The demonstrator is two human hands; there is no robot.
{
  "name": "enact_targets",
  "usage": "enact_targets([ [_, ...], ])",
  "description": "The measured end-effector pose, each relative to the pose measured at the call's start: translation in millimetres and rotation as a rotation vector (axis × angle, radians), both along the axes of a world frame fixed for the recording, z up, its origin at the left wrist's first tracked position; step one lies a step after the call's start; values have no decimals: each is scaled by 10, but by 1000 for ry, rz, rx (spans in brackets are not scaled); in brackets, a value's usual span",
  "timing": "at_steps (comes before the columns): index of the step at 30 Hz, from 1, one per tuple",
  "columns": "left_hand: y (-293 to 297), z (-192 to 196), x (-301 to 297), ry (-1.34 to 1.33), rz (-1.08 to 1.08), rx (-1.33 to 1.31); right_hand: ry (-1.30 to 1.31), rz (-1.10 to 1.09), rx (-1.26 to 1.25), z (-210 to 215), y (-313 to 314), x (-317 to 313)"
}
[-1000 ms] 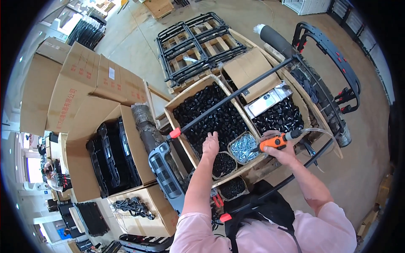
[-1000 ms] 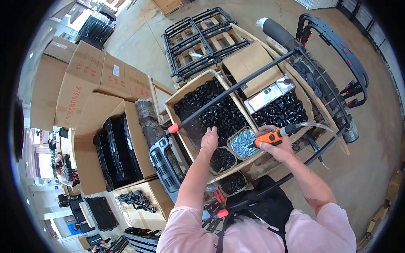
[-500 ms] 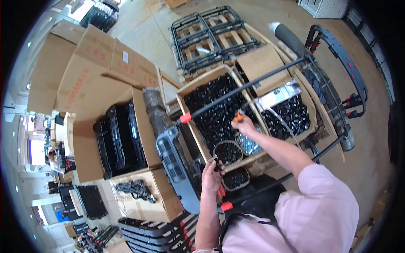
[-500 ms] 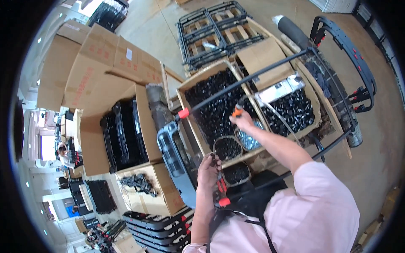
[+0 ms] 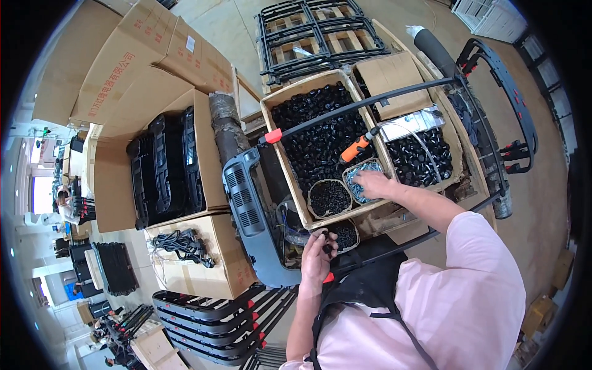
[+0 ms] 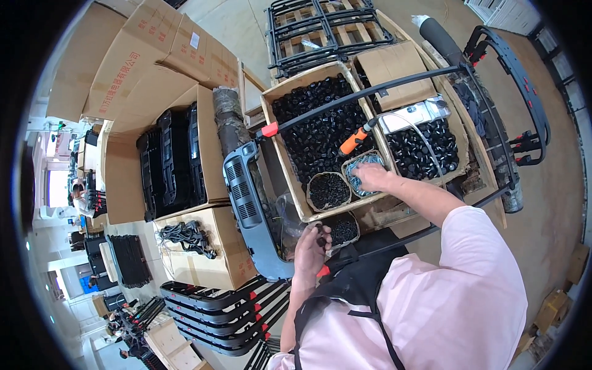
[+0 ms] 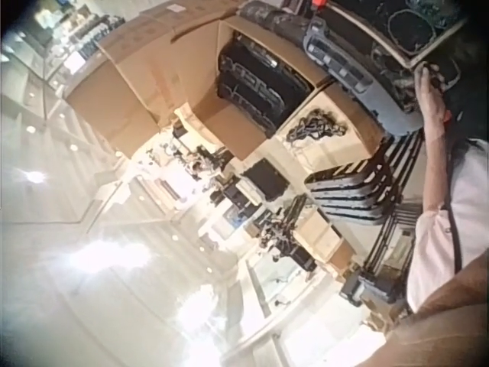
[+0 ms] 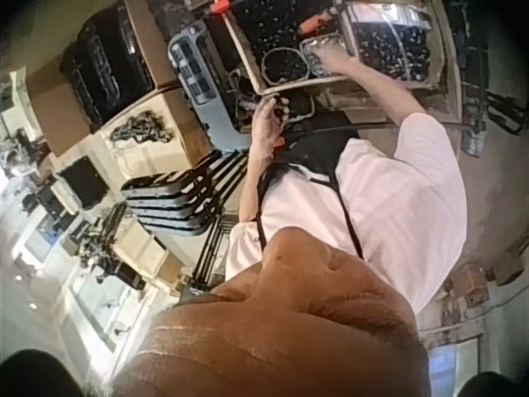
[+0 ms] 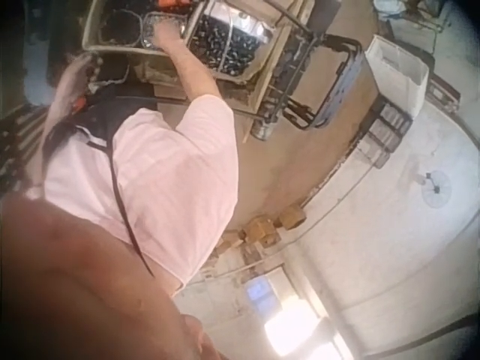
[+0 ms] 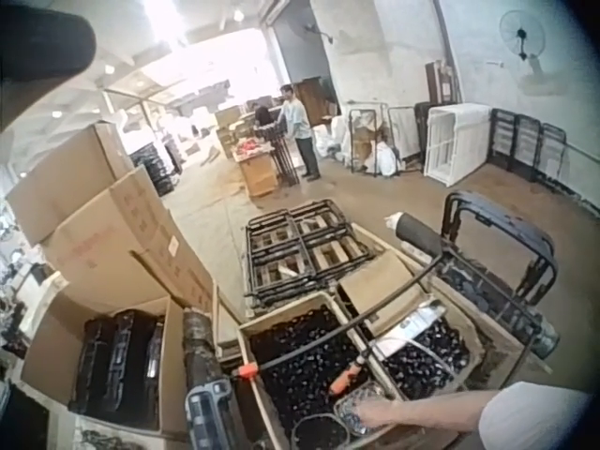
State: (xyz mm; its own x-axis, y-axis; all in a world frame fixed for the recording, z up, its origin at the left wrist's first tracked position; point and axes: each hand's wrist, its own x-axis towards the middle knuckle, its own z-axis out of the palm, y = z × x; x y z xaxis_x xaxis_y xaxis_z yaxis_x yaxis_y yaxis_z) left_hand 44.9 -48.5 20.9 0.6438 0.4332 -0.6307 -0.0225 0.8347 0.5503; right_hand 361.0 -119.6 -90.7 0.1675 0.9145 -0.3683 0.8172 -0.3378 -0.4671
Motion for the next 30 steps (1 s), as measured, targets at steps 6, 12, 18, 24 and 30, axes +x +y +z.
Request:
enact_targets([
  [6, -45, 28, 102, -33, -82, 32, -7, -76, -43, -204, 54, -87],
  [12, 33, -31, -13, -18, -102, 30, 15, -78, -42, -126, 36, -23],
  [18, 124, -43, -75, 11, -105, 50, -73, -152, 85, -105, -129, 25],
  [24, 216, -9, -160, 36, -129, 79, 415, -449, 162, 726, 65, -415],
  [30, 341, 5, -250, -9, -153, 123, 414, -136, 301, 1506, 240, -1077],
])
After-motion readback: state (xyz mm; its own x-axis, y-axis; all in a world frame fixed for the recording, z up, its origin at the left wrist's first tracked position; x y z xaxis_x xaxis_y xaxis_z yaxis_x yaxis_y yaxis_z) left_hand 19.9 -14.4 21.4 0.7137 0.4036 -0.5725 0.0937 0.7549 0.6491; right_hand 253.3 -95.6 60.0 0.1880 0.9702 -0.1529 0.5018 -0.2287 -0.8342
